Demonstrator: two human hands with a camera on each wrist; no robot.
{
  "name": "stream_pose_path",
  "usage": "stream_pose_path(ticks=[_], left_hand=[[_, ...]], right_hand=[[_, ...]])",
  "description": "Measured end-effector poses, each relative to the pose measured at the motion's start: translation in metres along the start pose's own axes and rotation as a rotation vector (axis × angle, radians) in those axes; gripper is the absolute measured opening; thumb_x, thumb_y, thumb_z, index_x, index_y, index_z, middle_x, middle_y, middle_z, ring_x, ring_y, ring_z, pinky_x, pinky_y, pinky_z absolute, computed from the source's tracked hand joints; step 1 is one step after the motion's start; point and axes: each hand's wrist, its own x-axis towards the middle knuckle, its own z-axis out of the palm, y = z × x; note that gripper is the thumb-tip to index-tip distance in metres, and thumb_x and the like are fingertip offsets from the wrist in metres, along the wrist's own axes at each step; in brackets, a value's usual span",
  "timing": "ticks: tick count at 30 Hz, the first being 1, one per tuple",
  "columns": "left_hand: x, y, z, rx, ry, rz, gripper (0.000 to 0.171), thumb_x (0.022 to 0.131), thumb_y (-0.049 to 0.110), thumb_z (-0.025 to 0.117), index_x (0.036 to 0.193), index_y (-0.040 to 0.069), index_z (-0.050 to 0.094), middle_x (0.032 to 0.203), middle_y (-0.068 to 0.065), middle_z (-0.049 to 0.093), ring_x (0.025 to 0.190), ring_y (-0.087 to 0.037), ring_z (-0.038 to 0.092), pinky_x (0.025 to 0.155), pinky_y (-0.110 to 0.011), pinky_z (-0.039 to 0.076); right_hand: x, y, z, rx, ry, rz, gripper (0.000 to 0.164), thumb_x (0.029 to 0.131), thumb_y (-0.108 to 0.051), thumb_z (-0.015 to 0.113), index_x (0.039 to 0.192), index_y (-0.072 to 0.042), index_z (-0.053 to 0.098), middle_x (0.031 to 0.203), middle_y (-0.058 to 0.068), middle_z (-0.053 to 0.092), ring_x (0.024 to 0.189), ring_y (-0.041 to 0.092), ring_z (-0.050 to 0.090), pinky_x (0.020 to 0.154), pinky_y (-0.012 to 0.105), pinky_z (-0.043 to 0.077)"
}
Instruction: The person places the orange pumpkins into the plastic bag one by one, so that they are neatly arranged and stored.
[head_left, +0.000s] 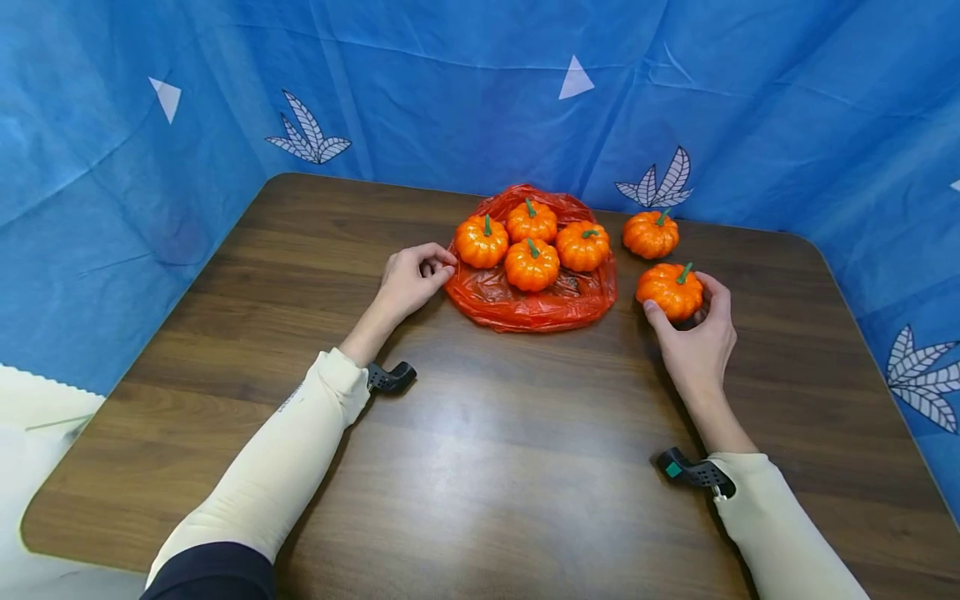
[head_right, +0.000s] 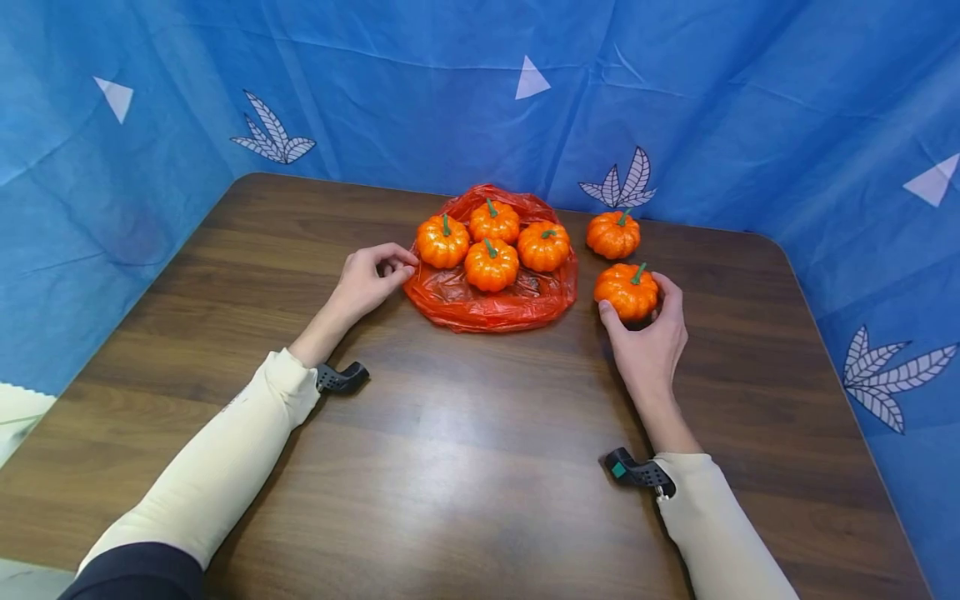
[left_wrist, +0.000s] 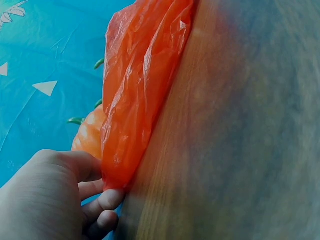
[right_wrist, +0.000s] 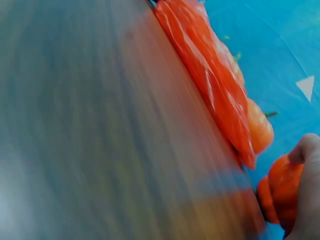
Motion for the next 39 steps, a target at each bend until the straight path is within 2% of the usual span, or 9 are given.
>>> stream_pose_path(ticks=[2, 7, 16, 23, 30, 35, 39], left_hand=[[0.000, -0.001, 0.000, 0.000, 0.000, -0.001, 0.010, 0.097, 0.018, 0.072, 0.103, 0.014, 0.079, 0.083, -0.004, 0.065, 0.070, -0.019, 0.053, 0.065, -0.026, 0.037], [0.000, -0.001, -0.002, -0.002, 0.007, 0.003, 0.010, 0.097, 0.018, 0.072, 0.103, 0.014, 0.079, 0.083, -0.004, 0.065, 0.070, -0.019, 0.053, 0.065, -0.026, 0.037], [-0.002, 0.000, -0.001, -0.003, 0.004, 0.000, 0.009, 0.097, 0.018, 0.072, 0.103, 0.014, 0.079, 0.084, -0.004, 0.066, 0.070, -0.019, 0.054, 0.065, -0.025, 0.038], [-0.001, 0.002, 0.000, -0.012, 0.003, 0.002, 0.009, 0.096, 0.017, 0.074, 0.102, 0.014, 0.078, 0.082, -0.004, 0.065, 0.069, -0.019, 0.053, 0.064, -0.026, 0.037], [0.000, 0.001, -0.002, 0.009, 0.010, 0.000, 0.009, 0.096, 0.018, 0.073, 0.101, 0.013, 0.078, 0.082, -0.005, 0.064, 0.069, -0.019, 0.052, 0.064, -0.025, 0.036], [-0.001, 0.001, -0.002, 0.020, 0.004, 0.002, 0.011, 0.096, 0.017, 0.072, 0.103, 0.011, 0.077, 0.083, -0.005, 0.066, 0.070, -0.019, 0.053, 0.066, -0.026, 0.038], [0.000, 0.002, -0.002, 0.026, 0.001, 0.001, 0.013, 0.095, 0.016, 0.070, 0.104, 0.010, 0.076, 0.084, -0.005, 0.068, 0.072, -0.020, 0.055, 0.069, -0.028, 0.039]], right_hand=[[-0.002, -0.004, 0.006, 0.045, 0.013, -0.034, 0.074, 0.088, -0.039, 0.084, 0.150, -0.021, 0.049, 0.149, 0.001, 0.058, 0.131, 0.018, 0.057, 0.107, 0.020, 0.042], [-0.006, -0.019, 0.024, 0.165, 0.025, -0.109, 0.072, 0.089, -0.034, 0.084, 0.149, -0.022, 0.047, 0.149, 0.000, 0.056, 0.133, 0.013, 0.054, 0.115, 0.026, 0.043], [-0.022, -0.060, 0.070, 0.334, -0.016, -0.265, 0.079, 0.082, -0.025, 0.088, 0.148, -0.010, 0.049, 0.147, 0.005, 0.058, 0.132, 0.018, 0.057, 0.114, 0.035, 0.046], [-0.041, -0.090, 0.103, 0.338, -0.073, -0.334, 0.076, 0.083, -0.034, 0.086, 0.146, -0.013, 0.050, 0.144, -0.001, 0.060, 0.134, 0.012, 0.057, 0.116, 0.039, 0.045], [-0.056, -0.117, 0.132, 0.381, -0.120, -0.397, 0.077, 0.081, -0.035, 0.088, 0.145, -0.012, 0.052, 0.140, 0.000, 0.063, 0.128, 0.013, 0.061, 0.108, 0.038, 0.051], [-0.063, -0.129, 0.145, 0.354, -0.156, -0.414, 0.079, 0.080, -0.039, 0.087, 0.146, -0.015, 0.051, 0.140, 0.000, 0.062, 0.121, 0.014, 0.064, 0.103, 0.033, 0.053], [-0.065, -0.132, 0.149, 0.337, -0.162, -0.412, 0.078, 0.081, -0.040, 0.086, 0.147, -0.017, 0.052, 0.140, 0.000, 0.062, 0.116, 0.016, 0.067, 0.101, 0.035, 0.054]])
